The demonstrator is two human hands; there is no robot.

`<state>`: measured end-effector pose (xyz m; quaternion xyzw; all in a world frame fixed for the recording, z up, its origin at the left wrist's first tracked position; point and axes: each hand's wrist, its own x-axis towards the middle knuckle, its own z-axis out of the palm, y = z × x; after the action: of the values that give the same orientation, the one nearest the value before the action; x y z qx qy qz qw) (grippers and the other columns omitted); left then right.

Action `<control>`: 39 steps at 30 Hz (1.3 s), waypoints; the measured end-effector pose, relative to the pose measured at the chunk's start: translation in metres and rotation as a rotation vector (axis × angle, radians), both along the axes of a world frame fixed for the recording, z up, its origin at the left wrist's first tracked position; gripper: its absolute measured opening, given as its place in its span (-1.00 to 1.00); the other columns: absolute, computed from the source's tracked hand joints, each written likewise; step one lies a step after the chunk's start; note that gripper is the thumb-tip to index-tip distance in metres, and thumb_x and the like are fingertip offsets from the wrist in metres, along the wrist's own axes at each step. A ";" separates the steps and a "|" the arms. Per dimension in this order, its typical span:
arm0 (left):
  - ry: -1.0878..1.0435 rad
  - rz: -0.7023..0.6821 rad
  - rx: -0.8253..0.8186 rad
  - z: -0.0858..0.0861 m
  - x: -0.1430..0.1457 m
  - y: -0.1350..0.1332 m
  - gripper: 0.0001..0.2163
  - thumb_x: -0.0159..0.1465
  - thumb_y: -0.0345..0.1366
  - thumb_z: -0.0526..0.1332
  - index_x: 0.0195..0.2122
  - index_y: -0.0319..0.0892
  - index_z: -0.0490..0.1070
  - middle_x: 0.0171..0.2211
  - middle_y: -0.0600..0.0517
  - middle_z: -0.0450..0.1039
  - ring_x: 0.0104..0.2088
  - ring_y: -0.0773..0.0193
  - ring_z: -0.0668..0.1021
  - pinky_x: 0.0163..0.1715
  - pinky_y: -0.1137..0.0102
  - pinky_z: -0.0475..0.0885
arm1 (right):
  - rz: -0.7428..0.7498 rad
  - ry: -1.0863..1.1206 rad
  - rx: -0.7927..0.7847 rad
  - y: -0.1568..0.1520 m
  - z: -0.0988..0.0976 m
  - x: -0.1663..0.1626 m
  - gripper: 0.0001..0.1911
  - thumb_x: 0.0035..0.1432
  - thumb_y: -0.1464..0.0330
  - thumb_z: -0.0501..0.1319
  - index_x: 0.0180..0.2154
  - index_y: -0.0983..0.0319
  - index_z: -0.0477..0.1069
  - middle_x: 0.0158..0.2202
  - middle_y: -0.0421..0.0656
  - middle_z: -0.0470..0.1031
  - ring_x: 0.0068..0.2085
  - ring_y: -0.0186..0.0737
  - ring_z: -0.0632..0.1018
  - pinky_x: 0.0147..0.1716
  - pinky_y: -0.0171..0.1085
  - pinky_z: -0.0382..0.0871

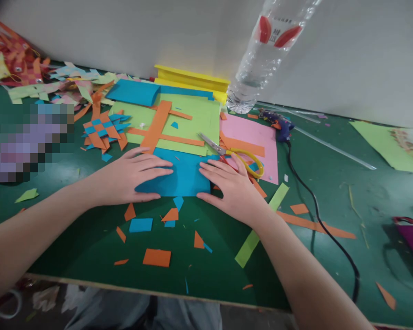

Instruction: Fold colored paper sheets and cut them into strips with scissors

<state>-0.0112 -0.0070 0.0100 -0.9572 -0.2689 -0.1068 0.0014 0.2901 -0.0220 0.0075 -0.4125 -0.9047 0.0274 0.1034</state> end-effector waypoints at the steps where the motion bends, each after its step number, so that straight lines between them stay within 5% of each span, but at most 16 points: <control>1: 0.002 0.001 0.001 0.000 0.000 0.000 -0.53 0.42 0.00 0.05 0.22 -0.18 0.27 0.23 -0.06 0.34 0.19 0.12 0.39 0.28 0.16 -0.04 | 0.003 0.004 0.006 0.000 0.000 0.000 -0.47 0.28 0.07 0.14 0.18 0.19 0.33 0.23 -0.16 0.39 0.29 -0.05 0.33 0.37 0.14 -0.19; 14: 0.004 0.068 0.005 -0.001 0.002 -0.001 -0.34 0.36 0.07 0.11 0.32 -0.28 0.09 0.19 -0.17 0.36 0.20 0.04 0.36 0.26 0.16 -0.01 | 0.000 -0.001 0.053 -0.002 0.000 -0.001 -0.41 0.28 0.10 0.16 0.24 0.20 0.20 0.19 -0.04 0.44 0.21 0.01 0.42 0.32 0.21 -0.09; 39: -0.004 0.052 -0.003 0.001 0.001 -0.003 -0.42 0.37 0.01 0.12 0.30 -0.23 0.11 0.22 -0.17 0.34 0.21 0.07 0.36 0.28 0.15 -0.03 | 0.033 0.045 0.139 -0.004 0.005 -0.004 -0.48 0.26 0.14 0.19 0.18 0.19 0.26 0.07 -0.01 0.53 0.10 0.03 0.52 0.31 0.21 -0.04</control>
<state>-0.0102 -0.0098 0.0111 -0.9497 -0.2940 -0.1080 0.0020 0.2864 -0.0257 0.0127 -0.3887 -0.9084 -0.0247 0.1517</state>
